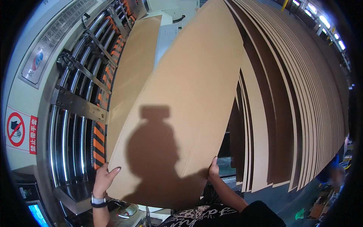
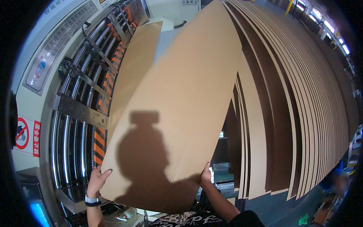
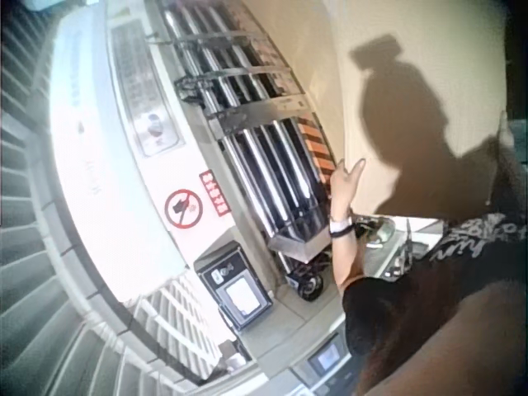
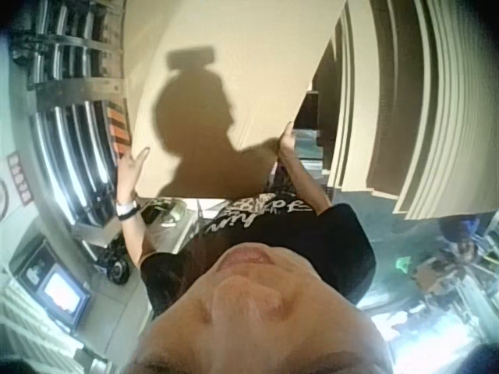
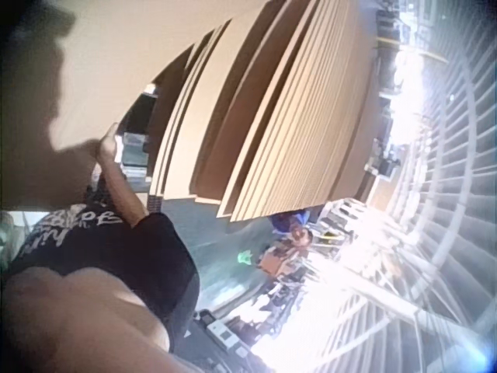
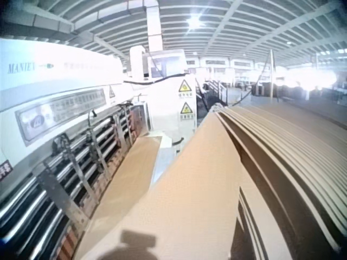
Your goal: The person feeds large cardboard sheets into a machine, uses a screwdriver to adjust the machine's rollers, and then removes and stacks the processed sheets. The person also picks up a sheet from the floor and places it on a stack.
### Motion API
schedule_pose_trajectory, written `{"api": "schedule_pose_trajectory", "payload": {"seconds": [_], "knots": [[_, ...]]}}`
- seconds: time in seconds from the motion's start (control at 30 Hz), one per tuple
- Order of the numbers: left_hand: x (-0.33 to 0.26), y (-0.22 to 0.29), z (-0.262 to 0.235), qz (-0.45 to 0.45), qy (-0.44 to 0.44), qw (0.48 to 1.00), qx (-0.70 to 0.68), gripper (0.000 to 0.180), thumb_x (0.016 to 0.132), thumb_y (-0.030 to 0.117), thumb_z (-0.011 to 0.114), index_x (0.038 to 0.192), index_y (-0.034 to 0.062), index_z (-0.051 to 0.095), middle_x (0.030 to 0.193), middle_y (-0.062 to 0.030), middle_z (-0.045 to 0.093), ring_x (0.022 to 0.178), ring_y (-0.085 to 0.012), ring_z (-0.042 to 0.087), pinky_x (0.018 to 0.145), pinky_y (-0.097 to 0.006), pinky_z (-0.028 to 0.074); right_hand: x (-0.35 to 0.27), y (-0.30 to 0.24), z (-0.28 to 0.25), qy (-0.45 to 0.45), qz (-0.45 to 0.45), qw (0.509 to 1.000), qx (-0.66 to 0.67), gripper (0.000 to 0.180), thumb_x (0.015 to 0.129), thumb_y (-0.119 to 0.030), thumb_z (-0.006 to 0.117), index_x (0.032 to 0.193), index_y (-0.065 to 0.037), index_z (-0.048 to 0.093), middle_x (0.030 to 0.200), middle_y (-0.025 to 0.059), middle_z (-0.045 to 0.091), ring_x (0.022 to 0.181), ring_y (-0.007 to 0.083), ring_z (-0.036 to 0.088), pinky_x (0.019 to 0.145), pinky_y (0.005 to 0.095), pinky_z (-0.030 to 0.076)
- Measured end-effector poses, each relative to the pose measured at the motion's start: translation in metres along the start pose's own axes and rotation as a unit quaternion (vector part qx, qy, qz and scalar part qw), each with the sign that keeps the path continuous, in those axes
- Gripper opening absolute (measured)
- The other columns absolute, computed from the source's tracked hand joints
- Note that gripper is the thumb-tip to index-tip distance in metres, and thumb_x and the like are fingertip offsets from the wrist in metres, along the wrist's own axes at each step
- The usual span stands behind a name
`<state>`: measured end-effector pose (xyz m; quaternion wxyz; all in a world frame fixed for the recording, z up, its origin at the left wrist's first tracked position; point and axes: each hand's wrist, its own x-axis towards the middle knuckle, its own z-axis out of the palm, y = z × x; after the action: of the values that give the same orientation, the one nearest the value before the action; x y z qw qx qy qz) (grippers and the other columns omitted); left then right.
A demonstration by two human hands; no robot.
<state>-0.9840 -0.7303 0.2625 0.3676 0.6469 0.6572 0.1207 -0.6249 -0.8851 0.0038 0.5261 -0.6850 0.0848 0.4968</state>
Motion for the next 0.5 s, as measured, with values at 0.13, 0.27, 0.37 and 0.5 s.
{"api": "schedule_pose_trajectory", "payload": {"seconds": [0.13, 0.27, 0.37, 0.5], "knots": [[-0.07, 0.048, -0.025, 0.022, 0.05, 0.996, 0.066, 0.033, 0.076, 0.019, 0.066, 0.091, -0.0072, 0.054, 0.077, -0.0178, 0.064, 0.069, -0.0221, 0.064, 0.063, -0.031, 0.048, 0.032, 0.079, -0.004, -0.118, -0.001, 0.987, 0.111, 0.075, 0.087, -0.062, 0.03, 0.124, 0.002, 0.041, 0.117, 0.0155, 0.051, 0.106, 0.0259, 0.052, 0.091, 0.0354, 0.041], [-0.182, 0.113, -0.039, -0.148, 0.038, 0.977, 0.151, 0.04, 0.081, 0.023, 0.063, 0.109, -0.0021, 0.05, 0.098, -0.0211, 0.06, 0.092, -0.0259, 0.059, 0.077, -0.037, 0.046, -0.07, 0.032, 0.034, -0.179, 0.093, 0.974, 0.106, 0.077, 0.088, -0.062, 0.026, 0.126, 0.004, 0.039, 0.122, 0.0167, 0.048, 0.11, 0.0267, 0.049, 0.093, 0.0354, 0.039], [-0.226, 0.134, -0.02, 0.005, 0.123, 0.958, 0.259, 0.035, 0.079, 0.016, 0.065, 0.105, -0.0028, 0.052, 0.087, -0.021, 0.061, 0.077, -0.0353, 0.06, 0.066, -0.037, 0.046, -0.069, 0.038, 0.044, -0.182, 0.155, 0.97, 0.04, 0.081, 0.086, -0.065, 0.026, 0.129, 0.003, 0.036, 0.126, 0.017, 0.046, 0.112, 0.0257, 0.047, 0.095, 0.0356, 0.036], [-0.276, 0.17, 0.008, 0.053, 0.185, 0.909, 0.369, 0.043, 0.076, 0.027, 0.068, 0.102, -0.0023, 0.051, 0.09, -0.0268, 0.056, 0.08, -0.043, 0.054, 0.065, -0.043, 0.044, -0.051, 0.089, 0.067, -0.237, 0.167, 0.954, 0.075, 0.082, 0.088, -0.062, 0.02, 0.132, 0.006, 0.032, 0.131, 0.0179, 0.041, 0.117, 0.0305, 0.041, 0.096, 0.0367, 0.033]]}}
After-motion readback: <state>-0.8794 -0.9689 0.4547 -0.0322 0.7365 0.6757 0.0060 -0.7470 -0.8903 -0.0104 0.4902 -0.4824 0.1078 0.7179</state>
